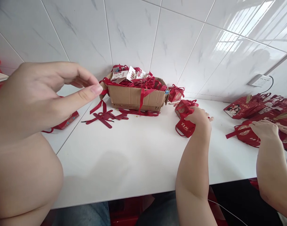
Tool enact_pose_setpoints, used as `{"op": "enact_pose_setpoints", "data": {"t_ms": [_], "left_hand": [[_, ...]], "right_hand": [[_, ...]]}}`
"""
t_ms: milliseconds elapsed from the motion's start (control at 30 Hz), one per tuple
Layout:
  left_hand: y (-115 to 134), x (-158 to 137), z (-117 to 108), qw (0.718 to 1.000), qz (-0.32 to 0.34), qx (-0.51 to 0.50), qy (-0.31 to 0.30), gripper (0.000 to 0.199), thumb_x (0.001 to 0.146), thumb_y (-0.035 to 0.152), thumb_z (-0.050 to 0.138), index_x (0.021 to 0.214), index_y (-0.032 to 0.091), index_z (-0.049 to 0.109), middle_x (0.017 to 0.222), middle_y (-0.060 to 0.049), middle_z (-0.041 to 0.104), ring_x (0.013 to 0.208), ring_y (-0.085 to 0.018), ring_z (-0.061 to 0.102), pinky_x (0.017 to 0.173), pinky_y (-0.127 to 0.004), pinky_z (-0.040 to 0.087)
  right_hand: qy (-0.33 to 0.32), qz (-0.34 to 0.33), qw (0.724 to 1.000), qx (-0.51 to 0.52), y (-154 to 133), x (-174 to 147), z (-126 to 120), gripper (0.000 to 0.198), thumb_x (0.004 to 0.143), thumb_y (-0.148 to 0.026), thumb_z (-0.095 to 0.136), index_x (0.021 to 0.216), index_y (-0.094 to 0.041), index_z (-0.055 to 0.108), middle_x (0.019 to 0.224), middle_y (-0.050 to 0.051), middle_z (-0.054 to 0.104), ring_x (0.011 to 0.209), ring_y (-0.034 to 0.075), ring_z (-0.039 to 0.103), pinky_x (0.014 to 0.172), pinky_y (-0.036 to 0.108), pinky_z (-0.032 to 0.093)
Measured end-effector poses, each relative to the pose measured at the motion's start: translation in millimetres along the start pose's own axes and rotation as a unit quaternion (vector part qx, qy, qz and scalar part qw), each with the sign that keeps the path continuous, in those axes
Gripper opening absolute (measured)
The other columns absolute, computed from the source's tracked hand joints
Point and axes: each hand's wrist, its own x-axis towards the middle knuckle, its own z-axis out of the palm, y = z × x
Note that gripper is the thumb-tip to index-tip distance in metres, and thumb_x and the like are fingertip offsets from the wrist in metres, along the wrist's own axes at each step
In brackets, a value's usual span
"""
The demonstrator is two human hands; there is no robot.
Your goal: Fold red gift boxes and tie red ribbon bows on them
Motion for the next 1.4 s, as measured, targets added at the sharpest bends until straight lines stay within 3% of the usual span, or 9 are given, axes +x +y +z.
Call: {"op": "enact_pose_setpoints", "data": {"t_ms": [133, 267, 433, 600, 767, 967, 1067, 1133, 1400], "left_hand": [[1.2, 0.2, 1.0, 1.000, 0.003, -0.021, -0.003, 0.017, 0.086, 0.030, 0.059, 0.073, 0.020, 0.064, 0.074, 0.006, 0.066, 0.073, -0.014, 0.068, 0.067, -0.027, 0.052], [2.0, 0.6, 1.9, 1.000, 0.001, -0.016, -0.006, 0.016, 0.085, 0.031, 0.059, 0.075, 0.021, 0.065, 0.074, 0.006, 0.067, 0.071, -0.015, 0.068, 0.066, -0.027, 0.053], [2.6, 0.2, 4.0, 1.000, -0.003, -0.002, -0.007, 0.015, 0.085, 0.033, 0.058, 0.075, 0.023, 0.066, 0.076, 0.007, 0.068, 0.074, -0.015, 0.068, 0.069, -0.028, 0.055], [3.7, -2.2, 3.1, 1.000, 0.006, -0.007, -0.007, 0.014, 0.085, 0.031, 0.058, 0.076, 0.023, 0.065, 0.075, 0.006, 0.066, 0.076, -0.016, 0.068, 0.069, -0.028, 0.054], [-0.6, -0.7, -1.4, 0.999, 0.016, 0.022, 0.018, 0.016, 0.084, 0.035, 0.058, 0.080, 0.022, 0.067, 0.078, 0.006, 0.064, 0.080, -0.015, 0.066, 0.075, -0.029, 0.052], [-62.1, -11.1, -1.1, 0.974, -0.156, 0.144, 0.079, 0.034, 0.077, 0.037, 0.063, 0.107, 0.021, 0.061, 0.116, -0.003, 0.062, 0.107, -0.027, 0.060, 0.094, -0.043, 0.050], [-109.7, -34.7, -1.5, 0.942, -0.238, 0.221, 0.088, 0.054, 0.075, 0.045, 0.064, 0.123, 0.023, 0.050, 0.137, -0.011, 0.047, 0.134, -0.042, 0.032, 0.108, -0.059, 0.033], [-137.0, -52.4, -1.8, 0.915, -0.292, 0.233, 0.151, 0.065, 0.074, 0.054, 0.062, 0.128, 0.025, 0.043, 0.144, -0.012, 0.037, 0.136, -0.046, 0.022, 0.108, -0.064, 0.026], [-196.4, -77.9, 6.6, 0.907, -0.336, 0.197, 0.159, 0.056, 0.075, 0.066, 0.052, 0.118, 0.034, 0.036, 0.147, -0.001, 0.030, 0.141, -0.039, 0.013, 0.110, -0.059, 0.012]], "right_hand": [[0.006, 0.038, 0.999, 0.000, -24.5, -6.0, -5.4, 0.064, 0.071, -0.030, 0.069, 0.133, -0.026, 0.055, 0.141, 0.021, 0.043, 0.133, 0.046, 0.035, 0.101, 0.064, 0.032], [0.034, -0.157, 0.979, 0.125, -62.7, -5.7, 12.3, 0.051, 0.077, -0.024, 0.060, 0.128, -0.019, 0.059, 0.132, 0.014, 0.055, 0.123, 0.029, 0.051, 0.103, 0.046, 0.041], [-0.057, -0.326, 0.936, 0.121, -123.6, -17.9, 87.6, 0.036, 0.083, -0.017, 0.051, 0.114, -0.018, 0.068, 0.120, 0.009, 0.065, 0.110, 0.023, 0.058, 0.099, 0.037, 0.045], [-0.040, -0.327, 0.939, 0.103, -147.4, -35.3, 151.7, 0.047, 0.086, -0.015, 0.046, 0.131, -0.018, 0.056, 0.139, 0.014, 0.050, 0.128, 0.030, 0.042, 0.108, 0.047, 0.035], [-0.043, -0.307, 0.945, 0.104, -139.6, -30.3, 162.9, 0.043, 0.090, -0.021, 0.040, 0.129, -0.020, 0.059, 0.135, 0.012, 0.053, 0.122, 0.029, 0.044, 0.107, 0.044, 0.035], [-0.048, -0.296, 0.948, 0.109, -140.0, -26.9, 166.5, 0.042, 0.089, -0.022, 0.041, 0.126, -0.021, 0.061, 0.131, 0.012, 0.054, 0.118, 0.031, 0.045, 0.105, 0.046, 0.036], [-0.048, -0.294, 0.948, 0.114, -140.7, -27.5, 167.5, 0.042, 0.089, -0.021, 0.041, 0.126, -0.020, 0.061, 0.132, 0.012, 0.053, 0.119, 0.032, 0.044, 0.106, 0.047, 0.035], [-0.049, -0.293, 0.948, 0.115, -140.6, -27.8, 167.3, 0.042, 0.089, -0.021, 0.041, 0.126, -0.020, 0.061, 0.133, 0.013, 0.052, 0.118, 0.031, 0.044, 0.106, 0.047, 0.035], [-0.056, -0.285, 0.949, 0.119, -138.0, -29.1, 164.3, 0.041, 0.090, -0.022, 0.040, 0.125, -0.020, 0.061, 0.134, 0.011, 0.052, 0.120, 0.030, 0.044, 0.106, 0.046, 0.035]]}}
